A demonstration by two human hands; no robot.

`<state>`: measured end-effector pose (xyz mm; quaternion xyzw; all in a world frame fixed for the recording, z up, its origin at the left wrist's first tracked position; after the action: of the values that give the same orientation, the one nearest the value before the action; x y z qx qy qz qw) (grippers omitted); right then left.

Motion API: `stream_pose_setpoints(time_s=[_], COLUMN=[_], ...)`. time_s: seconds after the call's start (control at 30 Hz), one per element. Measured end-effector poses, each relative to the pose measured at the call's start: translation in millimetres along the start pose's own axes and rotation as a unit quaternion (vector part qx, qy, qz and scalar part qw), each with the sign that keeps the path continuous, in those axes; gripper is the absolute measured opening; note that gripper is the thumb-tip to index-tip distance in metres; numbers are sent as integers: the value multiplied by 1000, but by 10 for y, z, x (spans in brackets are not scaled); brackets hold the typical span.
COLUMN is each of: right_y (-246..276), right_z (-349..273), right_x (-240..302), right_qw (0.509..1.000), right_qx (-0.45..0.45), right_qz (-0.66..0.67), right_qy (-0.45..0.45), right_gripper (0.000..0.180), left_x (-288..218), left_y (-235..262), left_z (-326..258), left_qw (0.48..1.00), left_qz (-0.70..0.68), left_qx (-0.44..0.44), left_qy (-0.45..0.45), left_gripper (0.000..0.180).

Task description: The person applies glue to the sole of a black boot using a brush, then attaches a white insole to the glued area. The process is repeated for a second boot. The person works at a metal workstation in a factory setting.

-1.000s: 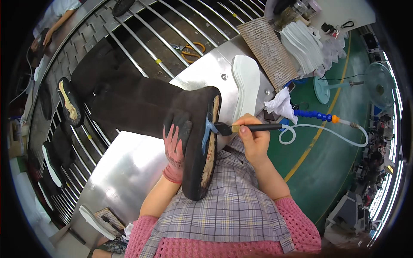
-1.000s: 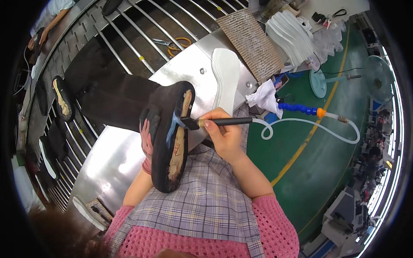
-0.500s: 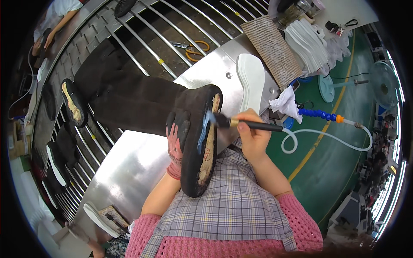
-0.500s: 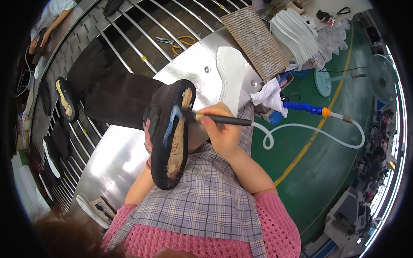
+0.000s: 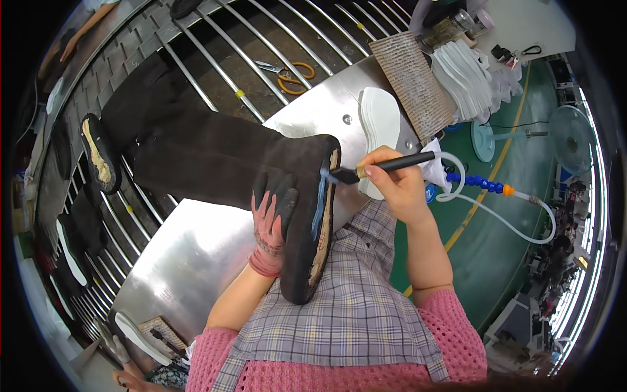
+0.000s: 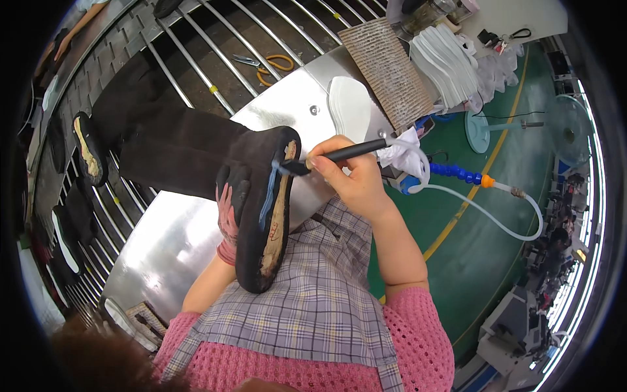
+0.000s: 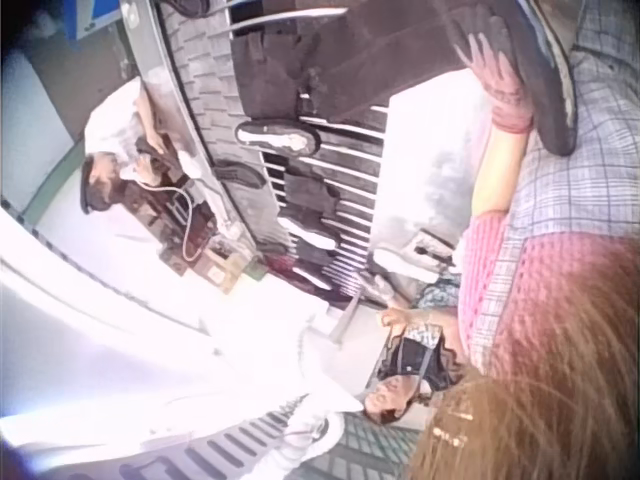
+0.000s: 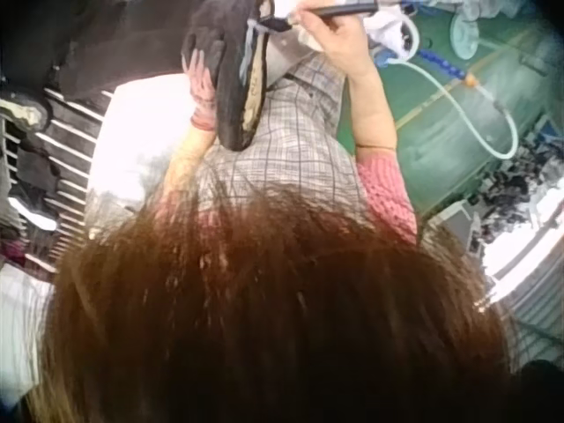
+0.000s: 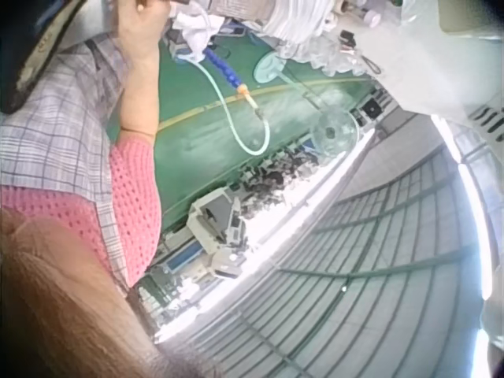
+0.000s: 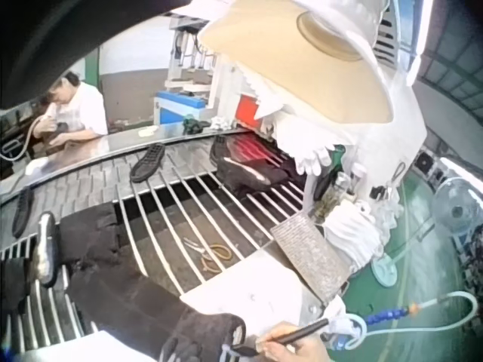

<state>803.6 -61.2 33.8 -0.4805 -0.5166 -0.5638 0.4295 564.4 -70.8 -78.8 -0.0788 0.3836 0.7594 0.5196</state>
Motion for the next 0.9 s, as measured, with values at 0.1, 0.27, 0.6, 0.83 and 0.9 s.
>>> stream_pose_setpoints(time_s=[0.1, 0.27, 0.6, 0.83, 0.9], right_y=[39, 82, 15, 68, 79], right_z=[99, 295, 361, 306, 281], right_x=[77, -40, 339, 374, 430], right_qw=[998, 1000, 945, 956, 960], right_qx=[32, 1, -18, 41, 83], right_qz=[27, -16, -297, -274, -253], right_qy=[-52, -26, 136, 100, 89], right_gripper=[20, 25, 15, 14, 14], left_x=[-51, -28, 11, -10, -50], left_y=[38, 7, -6, -26, 8], left_z=[92, -28, -27, 30, 85], left_qw=[1000, 999, 997, 998, 998], left_qz=[-12, -25, 25, 23, 5], left_qx=[18, 34, 68, 56, 66], left_qy=[8, 10, -19, -7, 10], left_gripper=[27, 47, 60, 44, 38])
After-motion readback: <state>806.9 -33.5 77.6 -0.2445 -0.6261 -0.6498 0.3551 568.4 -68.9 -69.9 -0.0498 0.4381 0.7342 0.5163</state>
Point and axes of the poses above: each hand's wrist, its own z-axis towards the middle knuckle, its own y-axis out of the back of the hand, x = y × z, the point moved 2 cm from there along z, towards the middle knuckle
